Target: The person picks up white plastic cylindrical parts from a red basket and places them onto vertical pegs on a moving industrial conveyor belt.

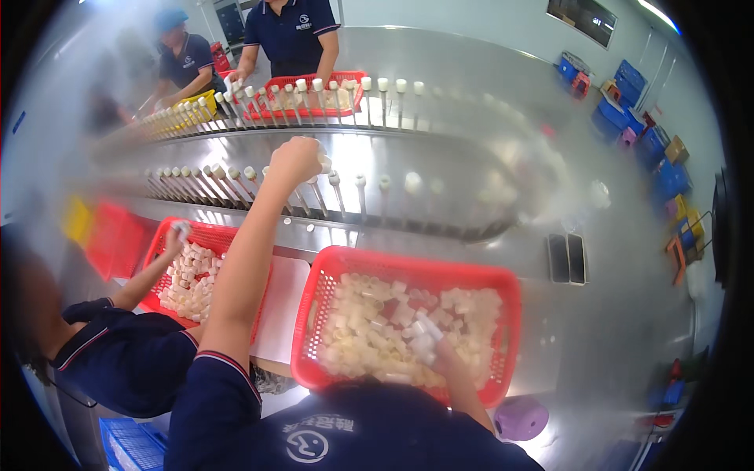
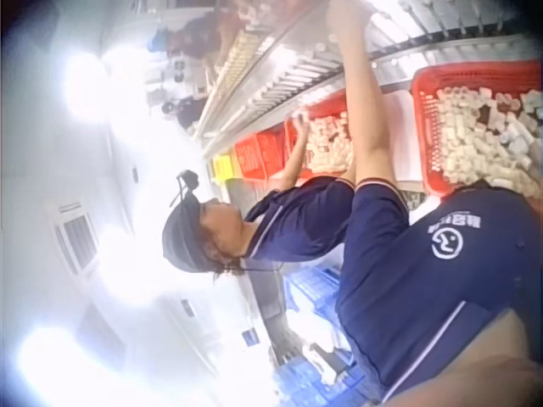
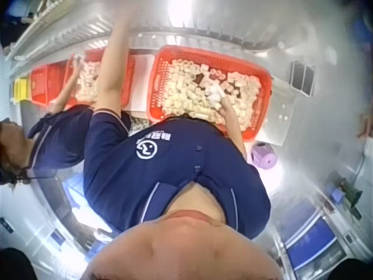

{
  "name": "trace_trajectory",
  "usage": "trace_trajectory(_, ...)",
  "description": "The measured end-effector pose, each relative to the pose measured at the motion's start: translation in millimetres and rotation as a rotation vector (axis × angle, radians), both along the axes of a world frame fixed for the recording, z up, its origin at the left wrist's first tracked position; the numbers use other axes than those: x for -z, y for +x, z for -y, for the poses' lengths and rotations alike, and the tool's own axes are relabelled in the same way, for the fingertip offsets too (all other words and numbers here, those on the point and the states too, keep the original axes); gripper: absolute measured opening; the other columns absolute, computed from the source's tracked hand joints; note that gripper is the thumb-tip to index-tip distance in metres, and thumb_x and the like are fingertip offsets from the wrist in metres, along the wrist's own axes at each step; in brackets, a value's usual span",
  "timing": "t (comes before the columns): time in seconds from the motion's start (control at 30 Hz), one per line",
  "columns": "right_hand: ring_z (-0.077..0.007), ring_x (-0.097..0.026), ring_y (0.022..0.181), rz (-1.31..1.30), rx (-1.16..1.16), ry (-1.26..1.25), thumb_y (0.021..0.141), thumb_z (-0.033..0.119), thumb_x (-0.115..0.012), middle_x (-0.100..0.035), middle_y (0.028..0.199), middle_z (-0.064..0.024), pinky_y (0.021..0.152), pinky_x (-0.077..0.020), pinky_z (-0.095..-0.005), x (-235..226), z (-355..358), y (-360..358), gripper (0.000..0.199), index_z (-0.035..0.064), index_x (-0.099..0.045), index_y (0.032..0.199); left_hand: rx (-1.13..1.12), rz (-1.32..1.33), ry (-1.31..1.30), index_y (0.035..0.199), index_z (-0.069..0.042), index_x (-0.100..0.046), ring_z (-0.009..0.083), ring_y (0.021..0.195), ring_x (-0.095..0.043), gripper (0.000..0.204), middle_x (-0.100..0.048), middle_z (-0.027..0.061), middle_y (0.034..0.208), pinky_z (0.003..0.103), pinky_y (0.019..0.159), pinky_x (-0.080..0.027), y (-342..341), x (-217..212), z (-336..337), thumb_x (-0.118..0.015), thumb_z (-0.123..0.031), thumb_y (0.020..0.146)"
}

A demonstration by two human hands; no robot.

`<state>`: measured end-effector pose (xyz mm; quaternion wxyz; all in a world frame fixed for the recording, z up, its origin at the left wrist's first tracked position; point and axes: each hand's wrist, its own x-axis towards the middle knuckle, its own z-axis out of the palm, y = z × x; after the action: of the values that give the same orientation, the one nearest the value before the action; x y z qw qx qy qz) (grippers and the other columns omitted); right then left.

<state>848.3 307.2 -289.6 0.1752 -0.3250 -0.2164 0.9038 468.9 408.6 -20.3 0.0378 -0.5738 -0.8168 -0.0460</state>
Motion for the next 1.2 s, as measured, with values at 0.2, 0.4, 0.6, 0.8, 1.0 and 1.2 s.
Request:
trace_trajectory(0.2, -0.0178, -0.058, 0.083, -0.232, 0.234, 0.052, 0.086, 0.024, -0.053, -0.053, 0.11, -0.0044, 0.049, -0.0465, -0.029, -27, -35, 4, 0.054, 0.0294, -0.028, 0.134, 0.058, 0.045, -0.434, 0.078, -0.001, -0.066, 0.03, 0.08, -0.063, 0.018, -0.064, 0.0186, 0.085, 0.039, 0.069, -0.05, 55, 25, -72, -0.055, -0.009, 0.068)
trace_trajectory(0.4, -0.0147, -0.054, 0.079, -0.193, 0.23, 0.282, 0.082, 0.009, -0.057, -0.049, 0.11, -0.0048, 0.053, -0.0451, -0.0249, -75, -63, 2, 0.034, 0.0184, -0.04, 0.11, 0.266, -0.063, 0.148, 0.085, -0.002, -0.066, 0.0253, 0.057, -0.062, 0.021, -0.063, 0.0137, 0.064, 0.034, 0.055, -0.05, 92, 70, -79, -0.059, -0.017, 0.073)
trace_trajectory(0.6, -0.0097, -0.054, 0.065, 0.122, 0.467, 0.41, 0.079, 0.007, -0.061, -0.059, 0.095, -0.0056, 0.041, -0.0409, -0.0204, -97, -100, -2, 0.027, 0.0154, -0.043, 0.097, -0.13, 1.113, 0.329, 0.094, -0.001, -0.066, 0.0092, 0.051, -0.053, 0.023, -0.061, 0.0045, 0.062, 0.026, 0.048, -0.042, 131, 179, 33, -0.058, -0.02, 0.082)
trace_trajectory(0.8, -0.0044, -0.049, 0.059, 0.366, 0.645, 0.796, 0.075, 0.009, -0.065, -0.056, 0.079, 0.0007, 0.041, -0.039, -0.0203, -113, -195, -21, 0.021, 0.0112, -0.051, 0.092, -0.457, 1.757, 0.238, 0.094, -0.009, -0.063, 0.0071, 0.051, -0.047, 0.015, -0.051, -0.0022, 0.062, 0.023, 0.044, -0.037, 157, 258, 114, -0.058, -0.016, 0.082)
trace_trajectory(1.0, -0.0259, -0.062, 0.073, 1.424, 0.014, 1.953, 0.072, 0.021, -0.065, -0.063, 0.078, -0.0107, 0.063, -0.0485, -0.0383, -176, -248, -23, 0.028, 0.0133, -0.062, 0.099, -0.464, 2.315, 0.439, 0.113, -0.008, -0.05, 0.0136, 0.084, -0.052, 0.032, -0.053, 0.0021, 0.095, 0.025, 0.071, -0.044, 149, 287, 147, -0.056, -0.012, 0.082)
trace_trajectory(1.2, -0.0294, -0.062, 0.075, 1.752, -0.428, 2.084, 0.064, 0.012, -0.063, -0.064, 0.077, -0.0125, 0.065, -0.0496, -0.0393, -193, -273, -46, 0.021, 0.0159, -0.068, 0.084, -0.294, 2.404, 0.399, 0.115, -0.004, -0.048, 0.0167, 0.106, -0.049, 0.035, -0.052, 0.0044, 0.111, 0.031, 0.092, -0.04, 132, 262, 161, -0.057, -0.012, 0.083)
